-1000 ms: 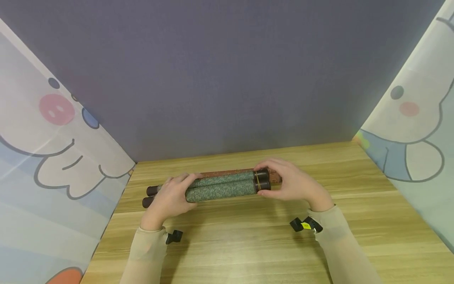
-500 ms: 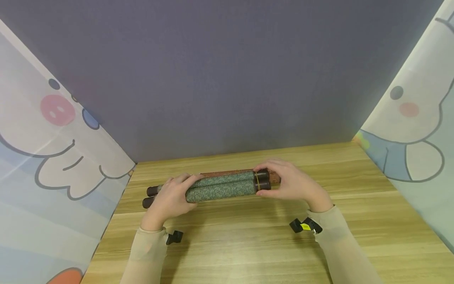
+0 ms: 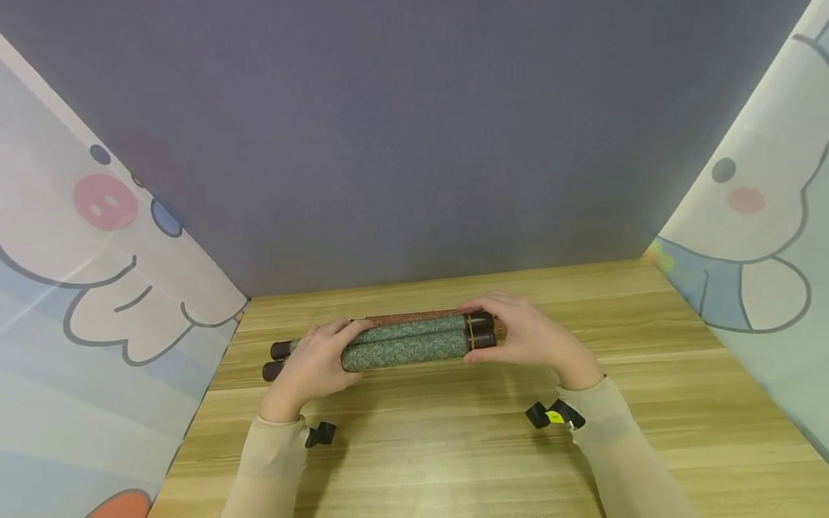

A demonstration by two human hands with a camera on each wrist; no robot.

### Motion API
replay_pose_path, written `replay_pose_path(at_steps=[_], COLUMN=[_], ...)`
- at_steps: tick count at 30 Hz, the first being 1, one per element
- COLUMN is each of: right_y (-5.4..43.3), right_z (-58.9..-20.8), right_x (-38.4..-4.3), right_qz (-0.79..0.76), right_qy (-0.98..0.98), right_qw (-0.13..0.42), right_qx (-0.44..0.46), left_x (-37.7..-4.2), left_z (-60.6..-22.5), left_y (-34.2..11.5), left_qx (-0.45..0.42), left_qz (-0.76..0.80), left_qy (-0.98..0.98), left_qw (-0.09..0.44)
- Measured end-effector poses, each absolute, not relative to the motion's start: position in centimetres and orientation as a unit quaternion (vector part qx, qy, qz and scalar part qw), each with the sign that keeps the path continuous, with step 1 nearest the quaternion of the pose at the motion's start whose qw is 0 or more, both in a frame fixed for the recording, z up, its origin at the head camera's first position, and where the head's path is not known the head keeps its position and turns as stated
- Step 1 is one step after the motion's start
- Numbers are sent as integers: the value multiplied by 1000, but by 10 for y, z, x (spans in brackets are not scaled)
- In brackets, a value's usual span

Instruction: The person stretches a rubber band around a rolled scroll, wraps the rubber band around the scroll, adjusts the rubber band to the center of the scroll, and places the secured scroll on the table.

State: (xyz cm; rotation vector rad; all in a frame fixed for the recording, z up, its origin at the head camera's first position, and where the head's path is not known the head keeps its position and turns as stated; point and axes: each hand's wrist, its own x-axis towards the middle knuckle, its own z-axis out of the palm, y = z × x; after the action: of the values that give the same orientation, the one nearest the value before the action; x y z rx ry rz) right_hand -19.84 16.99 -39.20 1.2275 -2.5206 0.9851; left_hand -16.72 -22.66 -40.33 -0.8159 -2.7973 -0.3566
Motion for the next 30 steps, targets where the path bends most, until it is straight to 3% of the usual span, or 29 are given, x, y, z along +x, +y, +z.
replay_pose_path(at_steps=[30], right_y=[179], right_z=[-384], right_x=[-192], right_qz=[345], right_qy=[-856], right_qw=[55], right_qx=[381], left_x=[-165], left_z=[-402], left_y=[-224], left_qx=[-274], left_qz=[-130], left_qy=[-949], left_qw=[80])
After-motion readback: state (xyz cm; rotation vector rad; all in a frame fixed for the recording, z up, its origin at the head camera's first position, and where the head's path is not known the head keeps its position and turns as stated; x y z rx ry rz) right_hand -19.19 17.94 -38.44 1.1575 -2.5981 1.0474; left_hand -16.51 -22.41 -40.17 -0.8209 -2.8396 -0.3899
